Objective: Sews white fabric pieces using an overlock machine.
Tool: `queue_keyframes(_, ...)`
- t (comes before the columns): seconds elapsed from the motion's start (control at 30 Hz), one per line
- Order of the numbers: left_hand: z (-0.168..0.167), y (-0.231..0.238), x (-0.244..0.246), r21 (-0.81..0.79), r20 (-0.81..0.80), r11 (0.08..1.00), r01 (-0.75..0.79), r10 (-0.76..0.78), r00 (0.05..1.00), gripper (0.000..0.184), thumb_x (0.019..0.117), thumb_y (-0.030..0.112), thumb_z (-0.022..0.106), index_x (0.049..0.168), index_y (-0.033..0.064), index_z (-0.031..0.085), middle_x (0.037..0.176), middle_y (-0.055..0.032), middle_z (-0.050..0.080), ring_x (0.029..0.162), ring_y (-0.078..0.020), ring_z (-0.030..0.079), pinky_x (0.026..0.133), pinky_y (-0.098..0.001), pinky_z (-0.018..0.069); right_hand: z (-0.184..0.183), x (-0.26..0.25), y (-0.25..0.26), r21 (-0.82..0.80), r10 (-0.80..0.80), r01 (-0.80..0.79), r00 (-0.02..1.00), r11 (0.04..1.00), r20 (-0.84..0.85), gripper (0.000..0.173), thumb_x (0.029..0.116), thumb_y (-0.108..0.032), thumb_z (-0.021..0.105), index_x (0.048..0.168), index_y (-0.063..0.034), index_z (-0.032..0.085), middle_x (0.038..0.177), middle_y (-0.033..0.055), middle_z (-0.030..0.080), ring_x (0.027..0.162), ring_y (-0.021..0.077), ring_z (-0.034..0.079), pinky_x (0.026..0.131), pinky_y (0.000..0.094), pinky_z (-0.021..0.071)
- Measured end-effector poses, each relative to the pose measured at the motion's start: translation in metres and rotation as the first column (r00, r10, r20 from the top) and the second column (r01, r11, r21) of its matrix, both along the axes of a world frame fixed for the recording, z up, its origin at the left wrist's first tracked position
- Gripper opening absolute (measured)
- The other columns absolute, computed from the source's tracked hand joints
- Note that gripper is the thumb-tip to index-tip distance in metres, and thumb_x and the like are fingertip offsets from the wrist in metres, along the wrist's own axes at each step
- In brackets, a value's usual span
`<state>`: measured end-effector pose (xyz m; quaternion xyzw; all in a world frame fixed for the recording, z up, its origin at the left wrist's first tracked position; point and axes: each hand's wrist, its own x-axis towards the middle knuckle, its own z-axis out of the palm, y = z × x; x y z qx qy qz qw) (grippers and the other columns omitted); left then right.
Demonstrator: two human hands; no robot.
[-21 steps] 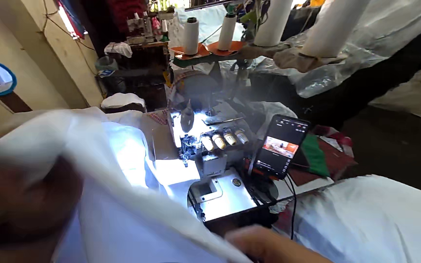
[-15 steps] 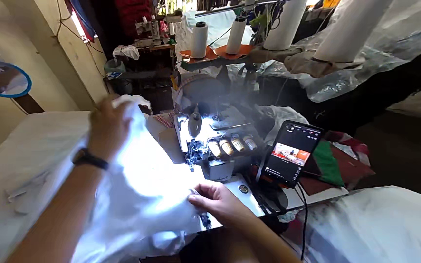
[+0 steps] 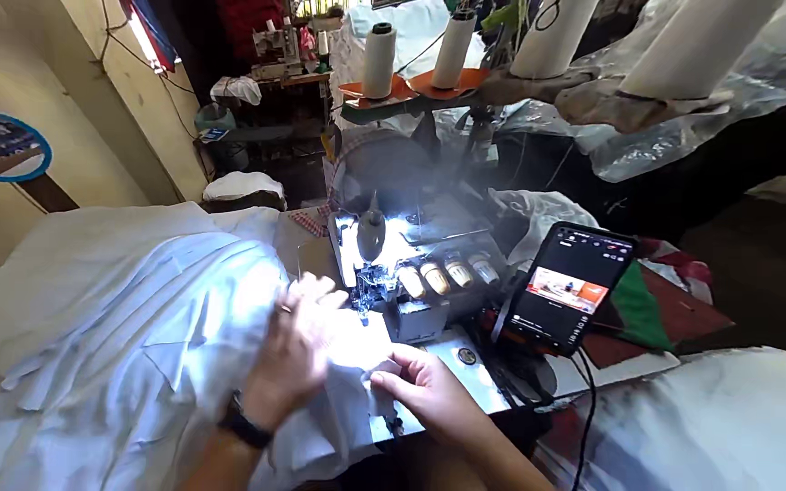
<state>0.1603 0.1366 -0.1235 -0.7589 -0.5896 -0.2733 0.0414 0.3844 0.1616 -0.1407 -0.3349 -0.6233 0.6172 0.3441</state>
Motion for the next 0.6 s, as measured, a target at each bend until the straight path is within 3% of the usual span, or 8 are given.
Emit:
queue_keyframes(0.07, -0.001, -0.016, 0.031, -0.038, 0.136, 0.985, 0.168, -0.162, 0.977, 0.042, 0.1044, 0.038, 0.052, 0.128, 0.0088, 0.070, 0.124, -0.0080, 0.073, 0.118, -0.0255, 0.067, 0.101, -0.0525, 0.0507, 0.001, -0.002, -0.006, 0.037, -0.056, 0.056, 0.998, 0.998, -0.009, 0.014, 0.0910, -0.009, 0.070, 0.104, -0.0063, 0.066, 0.088, -0.0024, 0.070, 0.078, 0.0034, 0.068, 0.072, 0.0219, 0.0593)
queue_keyframes(0.13, -0.006, -0.020, 0.042, 0.055, 0.206, 0.977, 0.205, -0.212, 0.955, 0.026, 0.1034, 0.027, 0.055, 0.111, 0.0089, 0.073, 0.098, -0.0053, 0.075, 0.092, -0.0178, 0.073, 0.083, -0.0374, 0.0589, 0.000, -0.001, -0.011, 0.016, -0.072, 0.072, 0.997, 0.997, -0.008, 0.020, 0.0888, -0.006, 0.071, 0.106, -0.0066, 0.060, 0.087, -0.0023, 0.070, 0.076, 0.0050, 0.068, 0.071, 0.0232, 0.0592)
queue_keyframes(0.17, -0.007, -0.018, 0.042, 0.101, 0.232, 0.981, 0.167, -0.187, 0.955, 0.022, 0.1024, 0.022, 0.056, 0.105, 0.0081, 0.072, 0.091, -0.0053, 0.073, 0.085, -0.0159, 0.071, 0.079, -0.0329, 0.0590, 0.000, 0.000, -0.012, -0.013, -0.060, 0.060, 0.998, 0.998, -0.014, 0.023, 0.0884, -0.004, 0.071, 0.108, -0.0060, 0.060, 0.086, -0.0013, 0.071, 0.075, 0.0072, 0.070, 0.071, 0.0254, 0.0610)
queue_keyframes(0.27, -0.004, -0.003, 0.037, 0.122, 0.303, 0.992, 0.034, -0.069, 0.950, 0.019, 0.1012, 0.019, 0.058, 0.101, 0.0091, 0.074, 0.094, -0.0025, 0.071, 0.091, -0.0106, 0.068, 0.083, -0.0272, 0.0577, -0.007, 0.002, -0.011, 0.021, -0.090, 0.090, 0.996, 0.996, -0.002, 0.010, 0.0932, -0.008, 0.069, 0.102, -0.0036, 0.070, 0.084, 0.0000, 0.073, 0.073, 0.0081, 0.071, 0.070, 0.0254, 0.0615)
queue_keyframes(0.4, -0.012, 0.028, 0.035, -0.019, 0.413, 1.000, 0.003, 0.005, 0.911, 0.014, 0.0985, 0.021, 0.063, 0.097, 0.0137, 0.075, 0.096, 0.0037, 0.069, 0.092, -0.0068, 0.066, 0.085, -0.0298, 0.0557, -0.020, -0.001, 0.006, 0.341, -0.307, 0.246, 0.941, 0.907, 0.139, 0.013, 0.0921, -0.025, 0.070, 0.093, -0.0127, 0.076, 0.096, -0.0022, 0.067, 0.086, 0.0000, 0.065, 0.074, 0.0151, 0.0559)
queue_keyframes(0.47, -0.017, 0.033, 0.037, -0.108, 0.481, 0.994, 0.030, 0.026, 0.876, 0.015, 0.0993, 0.024, 0.063, 0.098, 0.0144, 0.074, 0.093, 0.0045, 0.067, 0.089, -0.0059, 0.065, 0.083, -0.0284, 0.0557, -0.019, 0.002, 0.012, 0.327, -0.339, 0.277, 0.929, 0.904, 0.148, 0.018, 0.0934, -0.028, 0.068, 0.096, -0.0116, 0.074, 0.098, -0.0006, 0.067, 0.089, 0.0022, 0.066, 0.075, 0.0177, 0.0571)
queue_keyframes(0.6, -0.024, 0.030, 0.036, -0.125, 0.494, 0.992, 0.020, 0.045, 0.868, 0.014, 0.0986, 0.025, 0.064, 0.099, 0.0150, 0.074, 0.092, 0.0049, 0.067, 0.086, -0.0052, 0.065, 0.079, -0.0276, 0.0564, -0.019, 0.011, 0.018, 0.126, -0.368, 0.359, 0.928, 0.925, 0.063, 0.015, 0.0991, -0.019, 0.059, 0.105, -0.0063, 0.063, 0.097, 0.0031, 0.069, 0.088, 0.0105, 0.071, 0.076, 0.0273, 0.0625)
